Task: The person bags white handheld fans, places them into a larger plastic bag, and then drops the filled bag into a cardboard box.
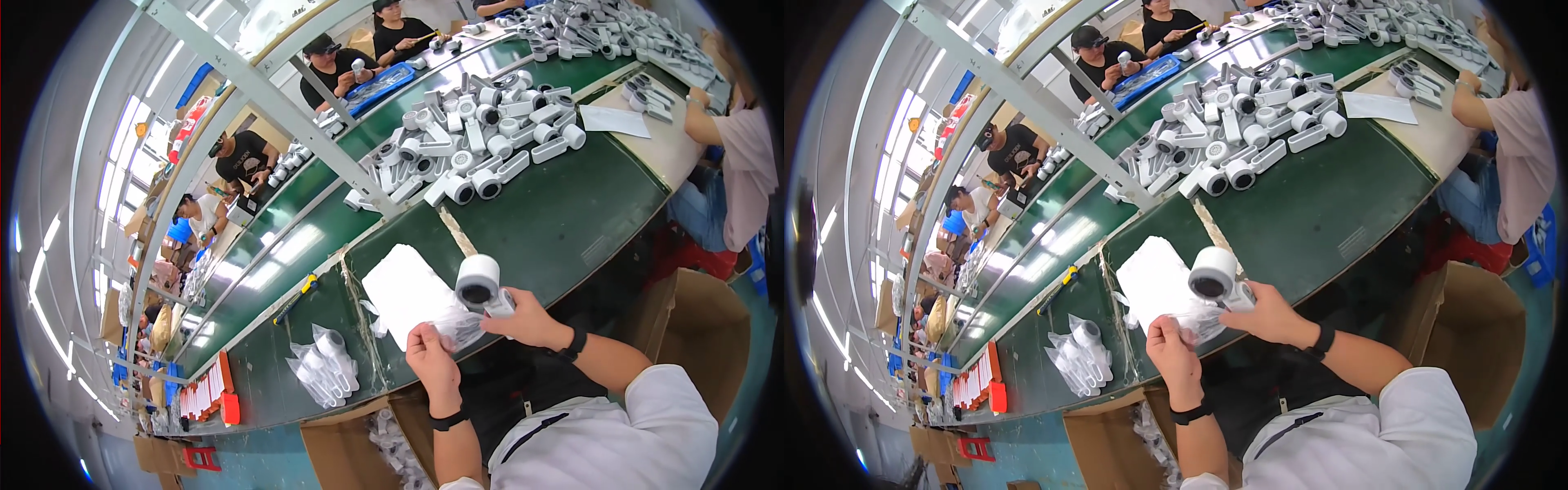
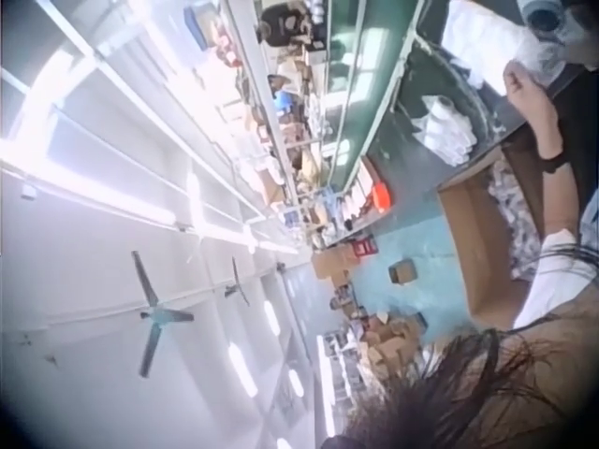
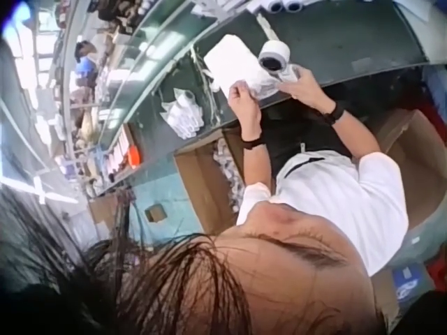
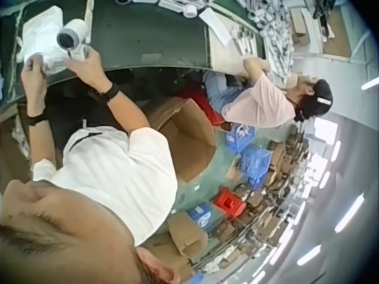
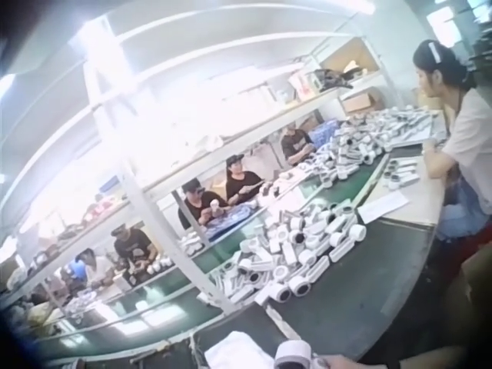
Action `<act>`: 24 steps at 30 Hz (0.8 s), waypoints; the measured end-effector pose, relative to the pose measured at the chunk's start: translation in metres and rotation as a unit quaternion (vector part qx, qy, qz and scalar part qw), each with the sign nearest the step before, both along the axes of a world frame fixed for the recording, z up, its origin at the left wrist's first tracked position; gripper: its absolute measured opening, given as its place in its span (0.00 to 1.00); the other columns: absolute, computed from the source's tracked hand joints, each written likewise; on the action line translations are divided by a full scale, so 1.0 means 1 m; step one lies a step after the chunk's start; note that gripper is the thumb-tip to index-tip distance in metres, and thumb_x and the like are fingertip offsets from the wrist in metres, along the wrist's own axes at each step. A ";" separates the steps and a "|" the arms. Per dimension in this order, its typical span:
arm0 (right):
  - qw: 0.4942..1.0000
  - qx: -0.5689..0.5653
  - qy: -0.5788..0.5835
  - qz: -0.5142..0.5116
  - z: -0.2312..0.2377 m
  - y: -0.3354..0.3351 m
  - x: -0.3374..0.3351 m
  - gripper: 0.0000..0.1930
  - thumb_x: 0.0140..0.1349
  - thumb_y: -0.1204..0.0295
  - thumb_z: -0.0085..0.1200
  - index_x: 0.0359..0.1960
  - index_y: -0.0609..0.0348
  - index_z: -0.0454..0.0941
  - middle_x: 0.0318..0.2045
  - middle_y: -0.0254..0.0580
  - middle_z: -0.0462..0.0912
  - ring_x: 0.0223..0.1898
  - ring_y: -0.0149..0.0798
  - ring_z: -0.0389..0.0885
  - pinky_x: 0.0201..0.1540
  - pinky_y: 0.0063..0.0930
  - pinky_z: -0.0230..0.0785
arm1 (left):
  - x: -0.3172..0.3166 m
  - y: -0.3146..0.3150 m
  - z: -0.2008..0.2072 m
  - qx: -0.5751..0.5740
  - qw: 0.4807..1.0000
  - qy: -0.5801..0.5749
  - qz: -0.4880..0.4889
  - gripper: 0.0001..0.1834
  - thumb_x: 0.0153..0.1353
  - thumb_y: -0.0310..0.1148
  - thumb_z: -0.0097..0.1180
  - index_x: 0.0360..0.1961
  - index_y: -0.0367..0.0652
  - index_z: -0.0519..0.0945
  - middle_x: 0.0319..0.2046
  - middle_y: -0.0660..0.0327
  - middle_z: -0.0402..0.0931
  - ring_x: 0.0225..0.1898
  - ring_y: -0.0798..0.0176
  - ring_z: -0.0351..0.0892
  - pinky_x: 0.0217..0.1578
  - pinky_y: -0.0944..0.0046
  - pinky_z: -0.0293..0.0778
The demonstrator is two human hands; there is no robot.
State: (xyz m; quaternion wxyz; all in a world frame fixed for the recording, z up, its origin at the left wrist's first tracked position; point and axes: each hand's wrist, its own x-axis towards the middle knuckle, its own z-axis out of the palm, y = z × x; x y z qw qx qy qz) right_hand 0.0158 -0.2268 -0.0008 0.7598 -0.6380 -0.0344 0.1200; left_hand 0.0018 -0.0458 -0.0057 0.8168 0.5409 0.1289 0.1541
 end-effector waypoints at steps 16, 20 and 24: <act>0.886 -0.191 -0.007 0.423 0.018 -0.038 0.022 0.33 0.63 0.60 0.54 0.69 0.43 0.57 0.29 0.38 0.81 0.26 0.33 0.80 0.34 0.27 0.73 | -0.006 0.012 0.035 0.336 0.920 -0.061 -0.192 0.04 0.61 0.24 0.58 0.34 0.33 0.79 0.30 0.66 0.75 0.32 0.72 0.71 0.35 0.73 0.68; 0.925 -0.281 -0.146 0.211 0.005 -0.021 0.010 0.29 0.62 0.59 0.54 0.64 0.50 0.62 0.29 0.37 0.80 0.23 0.31 0.79 0.31 0.25 0.73 | -0.008 0.011 0.039 0.460 0.877 -0.080 -0.111 0.02 0.59 0.23 0.59 0.33 0.35 0.79 0.29 0.62 0.75 0.30 0.68 0.73 0.34 0.70 0.69; 0.979 -0.103 0.098 0.144 0.016 0.003 0.001 0.30 0.63 0.64 0.54 0.64 0.55 0.59 0.36 0.45 0.80 0.32 0.32 0.80 0.36 0.26 0.74 | -0.014 -0.017 0.038 0.558 0.809 -0.158 -0.098 0.03 0.58 0.24 0.59 0.33 0.37 0.79 0.29 0.54 0.75 0.29 0.53 0.77 0.30 0.63 0.72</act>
